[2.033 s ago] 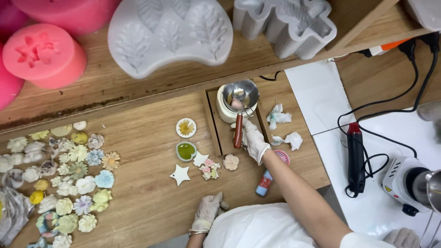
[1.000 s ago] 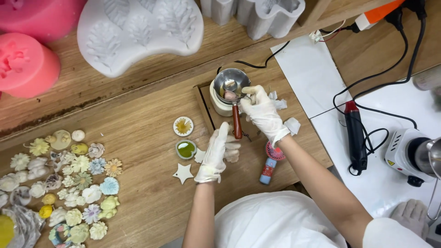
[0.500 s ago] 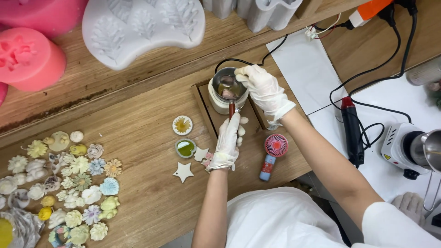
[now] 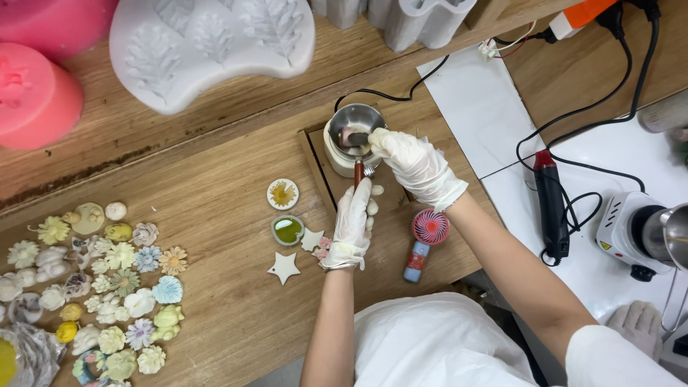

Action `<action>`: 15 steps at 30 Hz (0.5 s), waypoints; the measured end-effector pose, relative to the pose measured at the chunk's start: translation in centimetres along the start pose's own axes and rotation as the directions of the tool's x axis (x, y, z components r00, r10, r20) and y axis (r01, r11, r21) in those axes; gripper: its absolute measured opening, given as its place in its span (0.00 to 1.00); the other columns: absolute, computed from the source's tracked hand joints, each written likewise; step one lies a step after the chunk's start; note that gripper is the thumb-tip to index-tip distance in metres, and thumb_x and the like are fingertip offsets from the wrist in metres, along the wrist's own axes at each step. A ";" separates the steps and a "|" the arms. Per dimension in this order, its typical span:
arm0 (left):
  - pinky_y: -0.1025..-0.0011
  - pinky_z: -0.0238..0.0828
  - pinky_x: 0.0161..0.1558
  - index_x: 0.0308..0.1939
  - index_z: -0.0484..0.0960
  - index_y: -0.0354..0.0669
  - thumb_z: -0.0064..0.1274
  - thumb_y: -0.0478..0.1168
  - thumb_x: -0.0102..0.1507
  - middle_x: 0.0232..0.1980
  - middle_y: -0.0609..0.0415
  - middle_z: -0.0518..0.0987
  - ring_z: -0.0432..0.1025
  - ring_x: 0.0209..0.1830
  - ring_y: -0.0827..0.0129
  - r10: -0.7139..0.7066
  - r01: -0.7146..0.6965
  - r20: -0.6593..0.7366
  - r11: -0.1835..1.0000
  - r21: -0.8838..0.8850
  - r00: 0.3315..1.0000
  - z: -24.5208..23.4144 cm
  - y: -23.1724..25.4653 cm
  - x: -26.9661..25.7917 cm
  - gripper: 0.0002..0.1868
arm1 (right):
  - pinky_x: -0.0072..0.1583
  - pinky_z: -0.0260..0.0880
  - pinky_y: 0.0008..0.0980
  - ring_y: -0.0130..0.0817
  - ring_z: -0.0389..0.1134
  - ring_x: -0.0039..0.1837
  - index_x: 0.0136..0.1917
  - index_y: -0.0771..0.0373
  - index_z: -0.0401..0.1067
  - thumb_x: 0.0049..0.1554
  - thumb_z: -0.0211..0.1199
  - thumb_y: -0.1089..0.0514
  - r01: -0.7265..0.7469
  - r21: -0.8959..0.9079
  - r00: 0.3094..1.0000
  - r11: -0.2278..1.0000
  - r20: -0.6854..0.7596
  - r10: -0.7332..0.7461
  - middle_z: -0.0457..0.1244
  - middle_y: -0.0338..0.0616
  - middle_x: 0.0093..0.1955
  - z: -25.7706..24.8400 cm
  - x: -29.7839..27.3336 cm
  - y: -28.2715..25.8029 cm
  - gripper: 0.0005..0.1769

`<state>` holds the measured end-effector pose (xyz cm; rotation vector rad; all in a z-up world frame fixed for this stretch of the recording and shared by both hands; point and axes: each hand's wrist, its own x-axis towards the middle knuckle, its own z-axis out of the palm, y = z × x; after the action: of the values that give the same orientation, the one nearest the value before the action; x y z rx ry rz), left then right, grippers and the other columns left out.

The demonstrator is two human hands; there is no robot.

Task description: The person is melting wax in a small pot on an electric heater and stirring it with a spoon for candle making.

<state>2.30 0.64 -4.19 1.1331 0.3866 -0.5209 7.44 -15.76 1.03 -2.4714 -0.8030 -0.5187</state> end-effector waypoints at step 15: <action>0.81 0.43 0.14 0.44 0.81 0.43 0.47 0.58 0.67 0.23 0.68 0.65 0.52 0.14 0.84 -0.051 0.051 -0.002 0.999 -0.015 0.999 0.2 0.8 -0.6 0.22 | 0.57 0.74 0.40 0.47 0.72 0.57 0.59 0.65 0.73 0.60 0.65 0.67 0.041 0.103 0.993 0.994 -0.118 -0.029 0.69 0.53 0.56 -0.1 2.1 1.6 0.13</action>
<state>2.23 0.80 -3.18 1.1123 0.4218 -0.5608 10.00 -16.02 1.62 -2.3117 -0.8072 -0.6106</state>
